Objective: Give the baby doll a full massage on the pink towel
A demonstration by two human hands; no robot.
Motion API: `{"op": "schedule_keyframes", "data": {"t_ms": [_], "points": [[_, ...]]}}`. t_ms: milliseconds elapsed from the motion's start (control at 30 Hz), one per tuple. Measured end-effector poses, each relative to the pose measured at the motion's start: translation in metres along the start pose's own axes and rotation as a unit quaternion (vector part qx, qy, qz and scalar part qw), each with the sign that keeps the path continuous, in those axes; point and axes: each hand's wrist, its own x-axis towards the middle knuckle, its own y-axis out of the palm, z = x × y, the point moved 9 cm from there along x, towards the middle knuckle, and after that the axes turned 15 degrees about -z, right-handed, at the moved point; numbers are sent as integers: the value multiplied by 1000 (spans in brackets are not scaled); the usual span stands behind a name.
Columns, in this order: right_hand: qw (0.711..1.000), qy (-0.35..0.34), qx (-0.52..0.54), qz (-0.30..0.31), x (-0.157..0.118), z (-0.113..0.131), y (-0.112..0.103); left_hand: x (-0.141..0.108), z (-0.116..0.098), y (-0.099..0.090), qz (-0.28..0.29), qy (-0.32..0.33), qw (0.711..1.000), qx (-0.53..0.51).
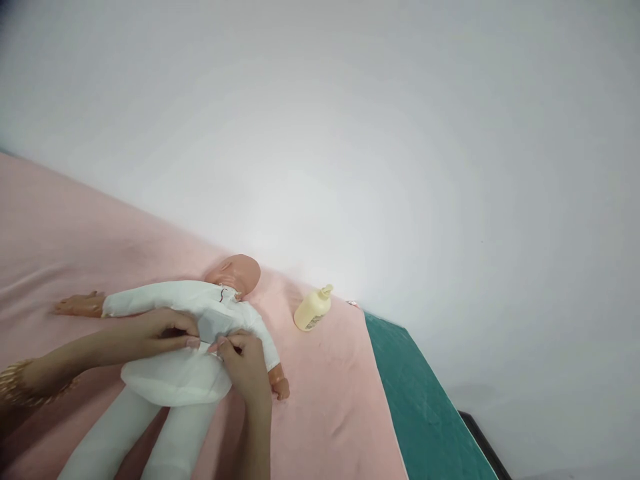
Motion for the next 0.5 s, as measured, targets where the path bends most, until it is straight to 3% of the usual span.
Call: {"op": "schedule_keyframes", "data": {"t_ms": [100,333,400,500], "points": [[1000,1,20,-13,3,-1,-2,4,5,-2,-28,-2,1000,-14],[999,-28,-9,-27,5,0,2,3,3,2,-24,4,1000,-13],[998,-42,9,-55,7,1,0,4,1,-2,-47,-6,998,-33],[985,-90,61,-133,10,8,-9,5,4,-16,-131,-23,989,-67]]}}
